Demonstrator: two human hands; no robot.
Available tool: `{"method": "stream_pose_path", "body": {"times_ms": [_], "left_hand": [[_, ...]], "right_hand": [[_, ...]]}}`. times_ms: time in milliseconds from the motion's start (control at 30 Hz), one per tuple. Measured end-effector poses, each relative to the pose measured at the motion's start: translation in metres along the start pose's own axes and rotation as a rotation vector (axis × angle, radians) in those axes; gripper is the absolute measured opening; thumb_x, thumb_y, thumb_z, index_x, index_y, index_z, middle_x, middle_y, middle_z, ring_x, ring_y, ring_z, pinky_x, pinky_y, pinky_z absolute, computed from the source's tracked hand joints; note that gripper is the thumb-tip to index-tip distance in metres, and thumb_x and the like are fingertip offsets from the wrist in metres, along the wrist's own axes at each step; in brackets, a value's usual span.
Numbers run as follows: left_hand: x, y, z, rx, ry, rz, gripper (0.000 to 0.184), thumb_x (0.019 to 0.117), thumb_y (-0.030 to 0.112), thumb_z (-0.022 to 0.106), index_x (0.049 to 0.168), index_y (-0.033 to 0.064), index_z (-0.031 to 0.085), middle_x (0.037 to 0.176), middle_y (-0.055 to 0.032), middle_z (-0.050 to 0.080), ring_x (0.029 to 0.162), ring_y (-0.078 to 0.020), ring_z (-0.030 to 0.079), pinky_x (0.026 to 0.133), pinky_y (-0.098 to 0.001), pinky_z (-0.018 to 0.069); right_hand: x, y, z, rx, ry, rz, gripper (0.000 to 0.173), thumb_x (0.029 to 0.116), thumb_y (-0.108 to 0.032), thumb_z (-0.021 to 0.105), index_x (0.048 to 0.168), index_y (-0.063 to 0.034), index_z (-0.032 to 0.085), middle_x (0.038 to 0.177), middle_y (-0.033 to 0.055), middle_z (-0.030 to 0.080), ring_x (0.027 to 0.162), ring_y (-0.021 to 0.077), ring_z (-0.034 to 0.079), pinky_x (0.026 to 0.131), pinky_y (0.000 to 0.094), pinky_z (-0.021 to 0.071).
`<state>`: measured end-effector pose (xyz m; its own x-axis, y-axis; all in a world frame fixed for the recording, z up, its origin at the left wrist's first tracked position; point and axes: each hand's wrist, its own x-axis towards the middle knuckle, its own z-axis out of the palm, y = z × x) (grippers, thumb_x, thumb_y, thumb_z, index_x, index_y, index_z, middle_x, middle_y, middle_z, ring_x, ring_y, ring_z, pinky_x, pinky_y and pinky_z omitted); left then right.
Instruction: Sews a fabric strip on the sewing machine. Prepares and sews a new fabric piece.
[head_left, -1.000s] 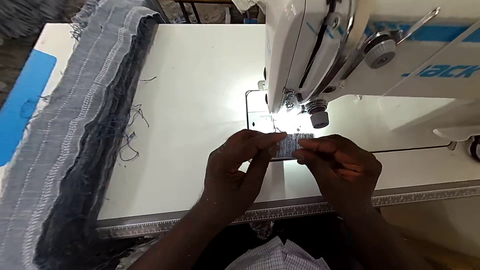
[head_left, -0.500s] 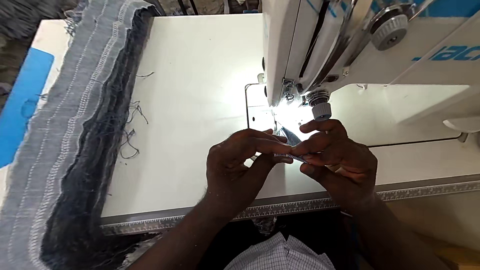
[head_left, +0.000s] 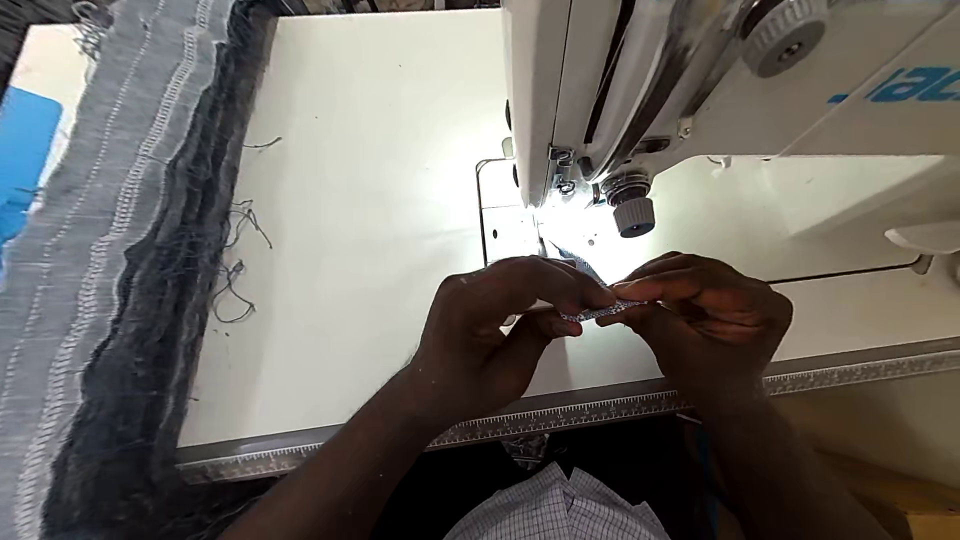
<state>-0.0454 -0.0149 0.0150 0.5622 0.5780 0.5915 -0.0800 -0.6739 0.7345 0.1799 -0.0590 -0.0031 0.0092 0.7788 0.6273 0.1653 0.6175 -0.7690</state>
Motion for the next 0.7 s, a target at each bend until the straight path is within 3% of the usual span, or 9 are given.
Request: {"method": "stream_pose_path", "body": {"times_ms": [67,200,267,400,500,600,633,700], "left_hand": [[0.002,-0.002,-0.002,-0.078,-0.027,-0.033,0.007,0.1000,0.004,0.058,0.105,0.0031,0.063,0.110,-0.0083,0.074,0.112,-0.0266,0.070,0.108,-0.0506,0.0536],[0.005,0.000,0.003,-0.052,-0.048,-0.026,0.008,0.1002,0.004,0.057,0.104,0.0036,0.064,0.110,-0.0063,0.074,0.112,-0.0226,0.070,0.109,-0.0472,0.0529],[0.008,0.000,0.003,-0.051,-0.047,-0.022,0.008,0.0999,0.004,0.058,0.104,0.0031,0.064,0.110,-0.0064,0.074,0.112,-0.0216,0.070,0.109,-0.0464,0.0527],[0.012,-0.001,-0.006,-0.028,-0.058,-0.012,0.009,0.0994,0.007,0.060,0.105,0.0030,0.065,0.110,-0.0065,0.074,0.113,-0.0217,0.069,0.105,-0.0444,0.0560],[0.014,-0.004,-0.011,0.015,-0.117,0.017,0.008,0.0994,0.010,0.060,0.098,0.0049,0.067,0.101,-0.0050,0.072,0.109,-0.0205,0.068,0.105,-0.0461,0.0533],[0.016,-0.001,-0.008,0.131,-0.162,0.071,0.014,0.1007,0.008,0.057,0.096,0.0075,0.070,0.100,-0.0040,0.069,0.108,-0.0165,0.064,0.102,-0.0380,0.0524],[0.017,0.000,-0.007,0.142,-0.152,0.073,0.015,0.1010,0.007,0.057,0.097,0.0078,0.071,0.103,-0.0047,0.066,0.109,-0.0156,0.060,0.099,-0.0331,0.0497],[0.018,-0.002,-0.005,0.109,-0.126,0.070,0.014,0.1003,0.006,0.058,0.094,0.0073,0.070,0.099,-0.0038,0.066,0.101,-0.0118,0.062,0.089,-0.0269,0.0530]], "right_hand": [[-0.002,-0.002,-0.001,-0.008,-0.002,-0.001,0.014,0.0824,-0.006,0.085,0.094,-0.0031,0.078,0.093,0.0049,0.076,0.088,0.0130,0.074,0.078,0.0255,0.0638],[-0.001,0.000,-0.009,-0.158,0.063,-0.091,0.018,0.0853,-0.013,0.085,0.098,-0.0027,0.077,0.098,0.0051,0.073,0.092,0.0132,0.071,0.080,0.0272,0.0623],[0.002,-0.001,-0.008,-0.140,0.037,-0.131,0.011,0.0876,-0.007,0.081,0.096,-0.0012,0.077,0.096,0.0083,0.076,0.093,0.0155,0.073,0.083,0.0291,0.0623],[0.007,-0.004,-0.015,-0.240,-0.103,-0.242,0.004,0.0905,-0.008,0.077,0.094,-0.0045,0.077,0.096,0.0075,0.075,0.094,0.0157,0.070,0.085,0.0297,0.0596],[0.020,-0.013,-0.021,-0.328,-0.323,-0.341,0.009,0.0941,-0.005,0.069,0.096,-0.0049,0.077,0.099,0.0087,0.074,0.102,0.0200,0.066,0.091,0.0335,0.0544],[0.029,-0.016,-0.021,-0.386,-0.371,-0.391,0.013,0.0949,-0.004,0.066,0.098,-0.0070,0.078,0.098,0.0083,0.074,0.104,0.0203,0.062,0.092,0.0332,0.0485],[0.030,-0.016,-0.020,-0.386,-0.365,-0.395,0.012,0.0950,-0.005,0.067,0.098,-0.0077,0.078,0.098,0.0078,0.074,0.104,0.0199,0.062,0.092,0.0329,0.0473],[0.031,-0.013,-0.019,-0.364,-0.357,-0.396,0.012,0.0951,-0.005,0.067,0.098,-0.0085,0.079,0.098,0.0070,0.074,0.104,0.0191,0.061,0.092,0.0324,0.0462]]}}
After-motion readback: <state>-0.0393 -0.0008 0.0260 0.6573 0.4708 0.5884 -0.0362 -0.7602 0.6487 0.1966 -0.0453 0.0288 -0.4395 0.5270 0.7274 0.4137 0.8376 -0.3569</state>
